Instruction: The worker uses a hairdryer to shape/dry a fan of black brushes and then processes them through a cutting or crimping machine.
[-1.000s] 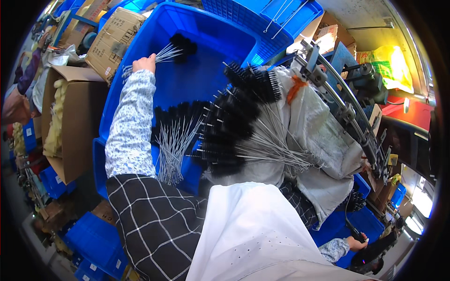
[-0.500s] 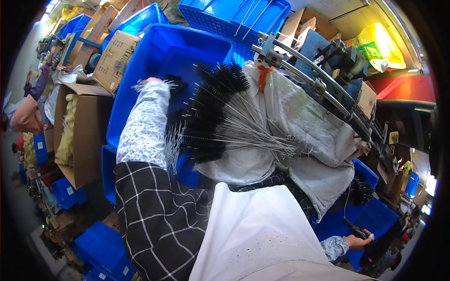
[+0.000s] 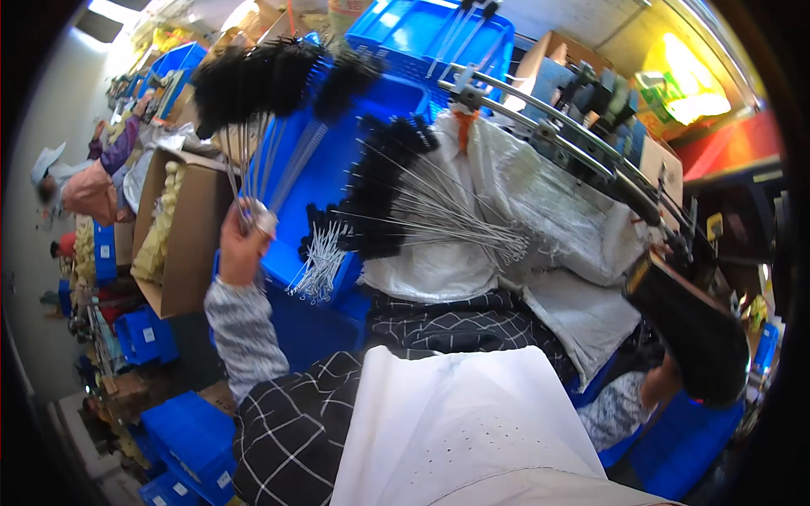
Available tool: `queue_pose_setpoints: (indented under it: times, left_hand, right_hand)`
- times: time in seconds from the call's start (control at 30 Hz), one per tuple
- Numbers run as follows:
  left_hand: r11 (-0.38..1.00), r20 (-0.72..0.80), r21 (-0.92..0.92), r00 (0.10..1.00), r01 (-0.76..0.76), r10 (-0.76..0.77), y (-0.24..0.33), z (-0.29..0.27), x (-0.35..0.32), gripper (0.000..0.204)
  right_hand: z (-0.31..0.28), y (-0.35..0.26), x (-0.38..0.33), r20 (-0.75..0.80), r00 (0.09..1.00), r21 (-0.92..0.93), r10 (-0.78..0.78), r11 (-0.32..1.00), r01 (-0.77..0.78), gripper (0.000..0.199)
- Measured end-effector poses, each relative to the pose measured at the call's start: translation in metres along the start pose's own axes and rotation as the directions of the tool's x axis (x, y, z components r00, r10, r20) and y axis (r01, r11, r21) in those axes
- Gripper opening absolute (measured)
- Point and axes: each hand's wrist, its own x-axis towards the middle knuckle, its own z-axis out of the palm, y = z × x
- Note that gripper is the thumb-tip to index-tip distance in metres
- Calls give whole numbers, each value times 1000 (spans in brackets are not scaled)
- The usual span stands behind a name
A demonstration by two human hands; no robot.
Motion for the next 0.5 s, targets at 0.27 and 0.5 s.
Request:
queue_pose_setpoints:
  times: [0.27,0.5]
  left_hand:
    - [925,426,-344,905,160,2,-11,148,-69,19]
    - [927,602,-315,798,204,29,-40,172,-82,13]
  right_hand:
    - [38,-14,2,-132,982,173,135,979,-111,14]
    - [24,27,-22,-119,980,-380,-159,919,102,24]
